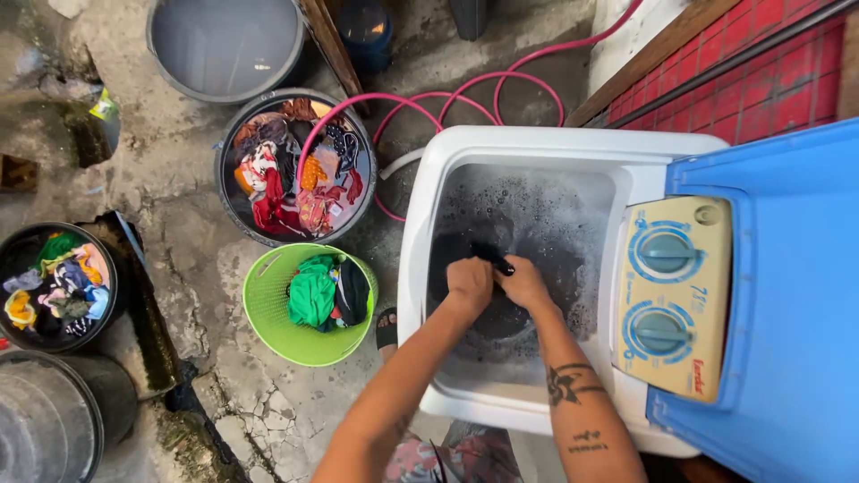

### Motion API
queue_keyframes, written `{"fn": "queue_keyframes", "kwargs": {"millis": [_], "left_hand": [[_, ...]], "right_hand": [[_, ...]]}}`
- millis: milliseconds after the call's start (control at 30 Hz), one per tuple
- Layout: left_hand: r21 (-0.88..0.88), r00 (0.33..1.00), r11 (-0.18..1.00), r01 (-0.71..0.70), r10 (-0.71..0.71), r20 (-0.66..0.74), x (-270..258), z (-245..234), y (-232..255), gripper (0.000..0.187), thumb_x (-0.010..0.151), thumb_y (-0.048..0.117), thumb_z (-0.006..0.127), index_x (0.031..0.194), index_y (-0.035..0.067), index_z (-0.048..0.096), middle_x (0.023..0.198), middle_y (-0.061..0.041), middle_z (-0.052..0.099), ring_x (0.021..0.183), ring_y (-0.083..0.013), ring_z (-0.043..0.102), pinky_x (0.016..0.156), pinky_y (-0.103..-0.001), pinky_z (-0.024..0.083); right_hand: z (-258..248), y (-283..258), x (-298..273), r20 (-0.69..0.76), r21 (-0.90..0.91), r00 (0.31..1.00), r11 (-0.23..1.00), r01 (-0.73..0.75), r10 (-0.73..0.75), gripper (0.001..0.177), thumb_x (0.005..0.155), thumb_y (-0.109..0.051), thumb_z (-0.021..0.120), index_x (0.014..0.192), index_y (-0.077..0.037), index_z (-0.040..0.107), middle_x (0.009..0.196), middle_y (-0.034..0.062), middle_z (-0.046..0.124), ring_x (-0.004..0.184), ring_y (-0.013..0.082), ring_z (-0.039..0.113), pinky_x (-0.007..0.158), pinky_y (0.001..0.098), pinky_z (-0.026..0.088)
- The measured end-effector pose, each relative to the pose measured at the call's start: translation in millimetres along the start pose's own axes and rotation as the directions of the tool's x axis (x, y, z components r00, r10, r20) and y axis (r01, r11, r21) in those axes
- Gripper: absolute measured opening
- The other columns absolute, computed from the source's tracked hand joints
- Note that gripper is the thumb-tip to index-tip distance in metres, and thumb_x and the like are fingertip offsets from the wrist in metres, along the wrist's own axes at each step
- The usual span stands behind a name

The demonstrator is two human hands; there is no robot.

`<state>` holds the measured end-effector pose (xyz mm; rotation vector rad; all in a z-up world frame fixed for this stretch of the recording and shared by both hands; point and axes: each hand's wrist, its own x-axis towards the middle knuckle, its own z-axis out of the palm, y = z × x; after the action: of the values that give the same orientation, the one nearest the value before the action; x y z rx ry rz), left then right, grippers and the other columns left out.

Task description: The recorder is washing various items of clothing using a portable washing machine and a bucket.

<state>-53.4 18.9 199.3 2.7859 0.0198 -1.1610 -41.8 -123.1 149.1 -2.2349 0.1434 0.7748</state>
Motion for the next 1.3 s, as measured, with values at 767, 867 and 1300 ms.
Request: {"fn": "queue_keyframes", "kwargs": {"millis": [767, 867, 1300], "left_hand": [[-0.373, 0.531, 0.425, -0.825, 0.357, -0.769, -191.7, -157.5, -59.6, 0.079, 0.076, 0.035, 0.085, 0.139, -0.001, 0.053, 0.134, -0.024, 0.058, 0.126, -0.0414, 0.053, 0.106, -0.045, 0.042], [-0.391, 0.48, 0.285, -0.875, 0.414, -0.773, -144.7, -147.6, -40.4, 0.068, 0.082, 0.027, 0.078, 0.139, -0.001, 0.054, 0.138, -0.024, 0.059, 0.132, -0.0406, 0.054, 0.111, -0.045, 0.042], [-0.261, 0.556, 0.525, -0.81, 0.546, -0.627, -168.6, -213.8, -8.4, 0.036, 0.093, 0.026, 0.07, 0.111, -0.004, 0.064, 0.094, -0.029, 0.069, 0.099, -0.0484, 0.064, 0.086, -0.052, 0.051]], "right_hand": [[-270.7, -332.9, -344.0, -0.609, 0.323, 0.629, 0.572, 0.754, -0.484, 0.02, 0.096, 0.0, 0.067, 0.082, -0.008, 0.056, 0.072, -0.0012, 0.058, 0.054, 0.006, 0.05, 0.051, 0.0196, 0.039], [-288.8, -337.1, -356.3, -0.59, 0.403, 0.724, 0.646, 0.648, -0.358, 0.013, 0.094, -0.006, 0.062, 0.083, -0.012, 0.06, 0.073, -0.0032, 0.061, 0.057, 0.005, 0.055, 0.053, 0.0188, 0.045], [-203.1, -115.0, -208.6, -0.498, -0.007, 0.841, 0.971, 0.239, -0.21, 0.057, 0.076, -0.021, 0.088, 0.12, -0.002, 0.058, 0.103, 0.0117, 0.067, 0.091, 0.0212, 0.064, 0.075, 0.0356, 0.053]]}}
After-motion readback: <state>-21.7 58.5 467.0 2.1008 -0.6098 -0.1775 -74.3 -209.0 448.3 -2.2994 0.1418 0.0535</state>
